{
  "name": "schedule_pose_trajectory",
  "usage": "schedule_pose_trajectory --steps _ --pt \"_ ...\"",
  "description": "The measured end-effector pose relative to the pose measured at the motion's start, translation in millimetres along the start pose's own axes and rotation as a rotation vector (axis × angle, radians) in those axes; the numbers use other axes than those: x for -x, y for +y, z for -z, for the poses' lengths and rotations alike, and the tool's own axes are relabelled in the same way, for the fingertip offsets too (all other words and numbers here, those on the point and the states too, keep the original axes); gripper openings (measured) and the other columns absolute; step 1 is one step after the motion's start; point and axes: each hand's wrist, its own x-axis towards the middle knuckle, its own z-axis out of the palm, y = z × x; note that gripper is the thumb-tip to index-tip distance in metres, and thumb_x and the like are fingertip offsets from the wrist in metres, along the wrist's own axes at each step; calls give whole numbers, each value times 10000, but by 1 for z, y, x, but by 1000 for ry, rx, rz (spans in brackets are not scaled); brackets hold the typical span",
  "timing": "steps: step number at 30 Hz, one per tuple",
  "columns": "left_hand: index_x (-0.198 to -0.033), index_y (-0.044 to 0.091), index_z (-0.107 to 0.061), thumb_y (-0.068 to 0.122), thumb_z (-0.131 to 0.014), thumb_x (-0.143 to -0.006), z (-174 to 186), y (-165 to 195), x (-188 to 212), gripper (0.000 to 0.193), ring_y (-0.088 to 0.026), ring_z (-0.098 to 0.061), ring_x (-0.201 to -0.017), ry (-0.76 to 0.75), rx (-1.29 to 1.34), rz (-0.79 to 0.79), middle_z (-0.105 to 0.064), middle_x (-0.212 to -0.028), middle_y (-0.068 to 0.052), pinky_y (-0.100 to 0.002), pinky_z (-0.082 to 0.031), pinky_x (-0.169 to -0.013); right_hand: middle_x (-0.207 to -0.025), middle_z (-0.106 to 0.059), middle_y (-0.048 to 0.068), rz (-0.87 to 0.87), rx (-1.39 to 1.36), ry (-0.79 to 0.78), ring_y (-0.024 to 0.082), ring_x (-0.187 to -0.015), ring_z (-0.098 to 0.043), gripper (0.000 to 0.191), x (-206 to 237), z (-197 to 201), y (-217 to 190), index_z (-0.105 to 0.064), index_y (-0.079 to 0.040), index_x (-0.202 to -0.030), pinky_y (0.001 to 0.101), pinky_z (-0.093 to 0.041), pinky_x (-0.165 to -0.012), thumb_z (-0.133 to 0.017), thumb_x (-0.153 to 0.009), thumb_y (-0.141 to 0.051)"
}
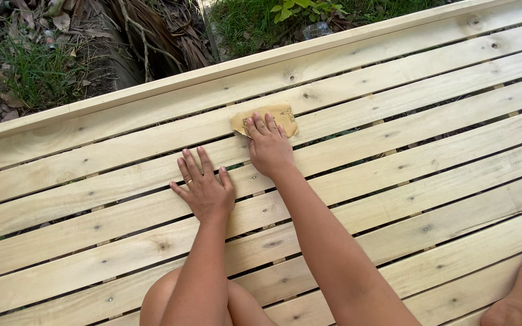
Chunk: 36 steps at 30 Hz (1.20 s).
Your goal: The person sits on a slatted wooden bench outdoors and sands its surface by hand, rubbing a folded piece of sandpaper back and forth across the slats, occasionally switching to a black sanding block and repositioning to cover different sections of the bench.
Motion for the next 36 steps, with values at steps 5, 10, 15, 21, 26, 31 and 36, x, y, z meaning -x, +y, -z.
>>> schedule_pose_trajectory --steps 5,10,15,21,26,31,36 --pt "-1648 227 -142 449 -412 -982 1 -2 5 752 -250 -30 -1582 16 22 -6 -46 -1727 -67 -669 -24 -1207 -1611 -423 37 42 -4 -33 307 -1503 -353 502 113 29 15 -502 -171 -1513 491 -311 -1189 -514 -1019 -264" --pt "-1647 228 -145 445 -404 -985 2 -2 8 743 -249 -37 -1581 37 5 -22 -56 -1720 -72 -662 -26 -1203 -1604 -431 -6 175 109 10 236 -1499 -358 550 216 55 65 -492 -216 -1517 461 -318 -1185 -520 -972 -284" --pt "-1641 241 -147 451 -412 -969 4 1 4 752 -238 -47 -1573 13 -7 0 -60 -1718 -59 -654 -26 -1204 -1650 -359 0 -208 195 82 267 -1535 -282 539 149 75 169 -424 -210 -1569 493 -238 -1221 -426 -1047 -345" --pt "-1638 246 -168 451 -423 -963 3 5 3 750 -238 -72 -1573 36 -13 9 -87 -1718 -57 -652 -42 -1204 -1659 -366 100 -239 137 114 387 -1537 -280 540 54 23 105 -424 -167 -1565 598 -232 -1214 -440 -1047 -320" --pt "-1634 247 -189 445 -430 -959 -2 3 1 744 -243 -87 -1577 38 -24 10 -111 -1713 -65 -661 -50 -1194 -1682 -289 28 343 63 -80 362 -1547 -249 629 44 4 77 -353 -183 -1590 593 -211 -1214 -488 -989 -312" --pt "-1634 231 -199 440 -439 -959 -7 2 -2 747 -254 -94 -1571 69 -23 -6 -119 -1712 -72 -662 -57 -1196 -1696 -228 163 -518 219 277 524 -1509 -159 570 24 46 151 -384 -114 -1601 610 -173 -1209 -479 -1074 -311" --pt "-1632 239 -204 449 -440 -957 -6 2 -2 745 -247 -101 -1568 65 -31 2 -126 -1710 -65 -663 -66 -1196 -1683 -257 71 172 188 102 378 -1537 -197 648 41 12 92 -368 -200 -1605 585 -193 -1207 -520 -981 -284"
